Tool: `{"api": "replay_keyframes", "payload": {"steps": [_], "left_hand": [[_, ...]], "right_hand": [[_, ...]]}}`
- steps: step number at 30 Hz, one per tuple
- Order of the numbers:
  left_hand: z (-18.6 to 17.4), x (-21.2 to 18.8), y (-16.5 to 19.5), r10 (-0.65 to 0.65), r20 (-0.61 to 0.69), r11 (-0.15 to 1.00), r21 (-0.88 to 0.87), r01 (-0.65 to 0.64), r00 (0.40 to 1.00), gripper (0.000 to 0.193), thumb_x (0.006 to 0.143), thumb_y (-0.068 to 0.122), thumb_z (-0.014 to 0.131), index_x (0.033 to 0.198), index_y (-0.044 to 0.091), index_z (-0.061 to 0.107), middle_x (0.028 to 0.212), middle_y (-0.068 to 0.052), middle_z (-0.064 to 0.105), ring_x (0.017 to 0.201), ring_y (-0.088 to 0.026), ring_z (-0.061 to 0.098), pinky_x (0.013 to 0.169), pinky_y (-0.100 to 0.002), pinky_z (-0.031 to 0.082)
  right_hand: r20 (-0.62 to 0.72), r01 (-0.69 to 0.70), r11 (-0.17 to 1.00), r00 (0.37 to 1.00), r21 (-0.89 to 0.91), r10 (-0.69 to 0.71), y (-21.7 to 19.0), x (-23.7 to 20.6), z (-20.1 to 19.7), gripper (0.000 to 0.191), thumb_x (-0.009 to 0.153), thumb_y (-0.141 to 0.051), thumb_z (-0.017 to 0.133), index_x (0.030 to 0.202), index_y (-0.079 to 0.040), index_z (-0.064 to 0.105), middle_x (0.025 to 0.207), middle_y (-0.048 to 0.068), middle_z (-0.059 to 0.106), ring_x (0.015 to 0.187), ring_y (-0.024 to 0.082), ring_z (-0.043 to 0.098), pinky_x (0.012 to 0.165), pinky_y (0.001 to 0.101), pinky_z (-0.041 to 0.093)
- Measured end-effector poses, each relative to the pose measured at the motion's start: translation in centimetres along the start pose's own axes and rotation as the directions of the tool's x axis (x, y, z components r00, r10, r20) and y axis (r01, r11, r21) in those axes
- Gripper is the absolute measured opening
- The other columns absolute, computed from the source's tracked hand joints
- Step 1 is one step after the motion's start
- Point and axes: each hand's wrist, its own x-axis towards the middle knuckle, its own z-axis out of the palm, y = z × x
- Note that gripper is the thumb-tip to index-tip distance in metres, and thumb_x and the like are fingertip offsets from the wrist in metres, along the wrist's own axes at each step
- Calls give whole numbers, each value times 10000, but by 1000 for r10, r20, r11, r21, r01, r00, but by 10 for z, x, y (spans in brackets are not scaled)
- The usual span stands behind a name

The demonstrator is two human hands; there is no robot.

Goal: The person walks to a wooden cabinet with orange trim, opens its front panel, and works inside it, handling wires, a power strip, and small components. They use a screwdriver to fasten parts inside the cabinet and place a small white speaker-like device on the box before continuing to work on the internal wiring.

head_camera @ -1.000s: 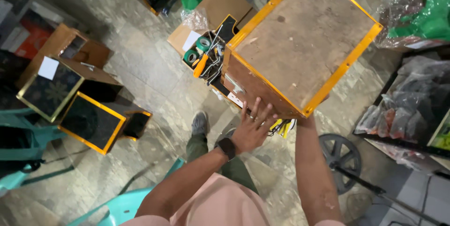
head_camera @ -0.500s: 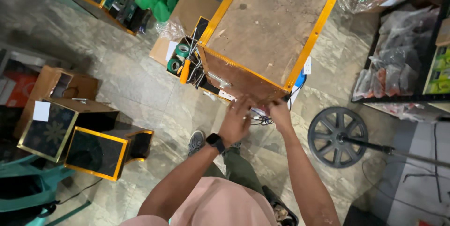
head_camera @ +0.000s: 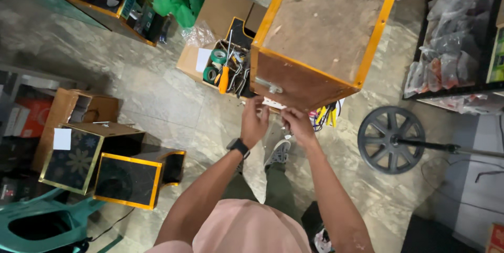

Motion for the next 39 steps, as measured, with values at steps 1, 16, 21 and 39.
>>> {"api": "replay_keyframes", "payload": {"steps": [1, 16, 21, 39], "left_hand": [[-3, 5, 1, 11, 0, 1000, 0, -11, 1000, 271, 956, 70, 657, 1204, 8, 568, 1073, -172, 623, 953, -317, 685, 793, -403, 562], [-23, 54, 12, 352, 218, 880, 255, -401, 910, 385, 819, 33, 658, 1198, 98, 680, 1195, -158, 662, 1027, -406, 639, 798, -504, 526], [-27, 48, 16, 296, 224, 925, 175, -337, 928, 379, 893, 53, 631, 1268, 101, 657, 1203, -170, 679, 986, -406, 645, 837, -504, 541], [-46, 54, -38, -102, 196, 988, 136, 76, 975, 267, 875, 82, 634, 1129, 43, 707, 955, -198, 732, 886, -372, 708, 773, -442, 560]], "right_hand": [[-3, 15, 993, 1000, 113, -15, -1, 2, 8, 169, 981, -183, 647, 1031, -32, 701, 753, 9, 635, 583, 90, 552, 499, 245, 404], [-472, 282, 952, 860, 120, -195, -11, 23, 82, 246, 955, -54, 569, 1159, -60, 705, 909, 25, 698, 677, 51, 593, 537, 244, 464], [-571, 335, 924, 728, -186, -379, -9, 27, 97, 162, 995, -110, 645, 1067, 12, 725, 828, 41, 681, 689, 70, 546, 579, 270, 463], [-90, 418, 759, 847, -499, -525, 27, 30, 121, 216, 930, -51, 696, 1139, -35, 747, 940, 56, 761, 839, 142, 715, 749, 306, 561]]}}
